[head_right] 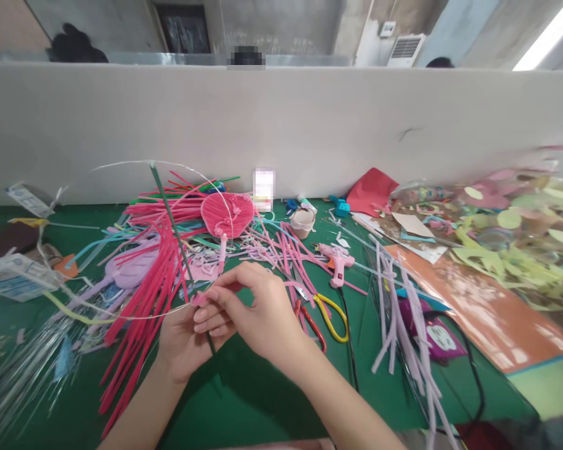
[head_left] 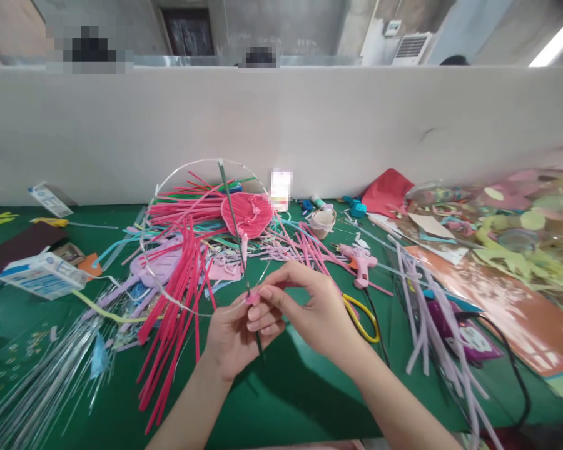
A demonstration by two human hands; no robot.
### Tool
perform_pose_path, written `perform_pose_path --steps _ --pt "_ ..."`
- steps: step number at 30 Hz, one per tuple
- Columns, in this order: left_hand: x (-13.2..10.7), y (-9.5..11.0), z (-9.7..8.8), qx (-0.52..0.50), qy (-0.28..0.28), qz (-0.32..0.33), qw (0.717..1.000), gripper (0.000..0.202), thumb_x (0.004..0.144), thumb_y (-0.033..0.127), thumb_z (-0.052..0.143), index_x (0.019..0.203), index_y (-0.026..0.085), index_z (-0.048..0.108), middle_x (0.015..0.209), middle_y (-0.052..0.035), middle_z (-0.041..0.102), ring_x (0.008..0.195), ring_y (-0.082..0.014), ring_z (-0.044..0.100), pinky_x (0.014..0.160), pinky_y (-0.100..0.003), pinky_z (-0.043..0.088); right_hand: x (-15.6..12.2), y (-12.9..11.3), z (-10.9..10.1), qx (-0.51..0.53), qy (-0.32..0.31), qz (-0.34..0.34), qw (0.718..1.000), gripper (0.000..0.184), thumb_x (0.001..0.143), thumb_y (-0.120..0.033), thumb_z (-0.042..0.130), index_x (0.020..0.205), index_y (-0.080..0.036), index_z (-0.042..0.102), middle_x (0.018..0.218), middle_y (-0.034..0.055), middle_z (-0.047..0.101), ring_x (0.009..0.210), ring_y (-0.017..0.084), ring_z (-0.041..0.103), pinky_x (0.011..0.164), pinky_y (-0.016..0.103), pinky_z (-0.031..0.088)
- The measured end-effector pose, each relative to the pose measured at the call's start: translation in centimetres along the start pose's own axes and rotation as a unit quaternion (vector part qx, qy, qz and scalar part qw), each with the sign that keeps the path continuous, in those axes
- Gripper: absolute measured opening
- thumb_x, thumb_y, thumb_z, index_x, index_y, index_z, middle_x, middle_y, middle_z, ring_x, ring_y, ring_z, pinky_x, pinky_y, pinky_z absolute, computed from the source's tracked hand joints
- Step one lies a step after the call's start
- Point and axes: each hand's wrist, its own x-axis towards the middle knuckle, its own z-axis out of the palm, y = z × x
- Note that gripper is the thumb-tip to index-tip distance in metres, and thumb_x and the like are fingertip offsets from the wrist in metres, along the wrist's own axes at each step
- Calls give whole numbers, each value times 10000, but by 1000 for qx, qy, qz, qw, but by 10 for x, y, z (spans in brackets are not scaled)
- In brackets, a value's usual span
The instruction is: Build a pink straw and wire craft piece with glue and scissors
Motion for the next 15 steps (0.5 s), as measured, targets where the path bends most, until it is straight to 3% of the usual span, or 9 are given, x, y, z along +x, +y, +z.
perform_pose_path --steps 4,9,15 --pt "0 -3 1 -32 19 -23 999 178 684 49 806 667 70 630 517 53 534 439 -21 527 508 -164 479 -7 3 3 70 18 59 996 139 828 -335 707 854 -200 729 818 27 700 773 161 656 722 294 521" --pt "-2 -4 3 -24 35 -34 999 217 671 59 818 620 91 610 513 46 555 430 -24 532 490 -151 474 -8 9 1 161 -19 106 981 255 730 -397 800 920 -227 787 862 44 663 814 187 652 747 352 549" --pt "0 -5 7 67 52 9 996 185 721 149 815 719 111 634 557 54 536 464 -19 480 505 -142 438 -9 14 12 379 -19 202 903 219 708 -382 819 817 -200 764 732 15 654 625 155 667 567 292 564"
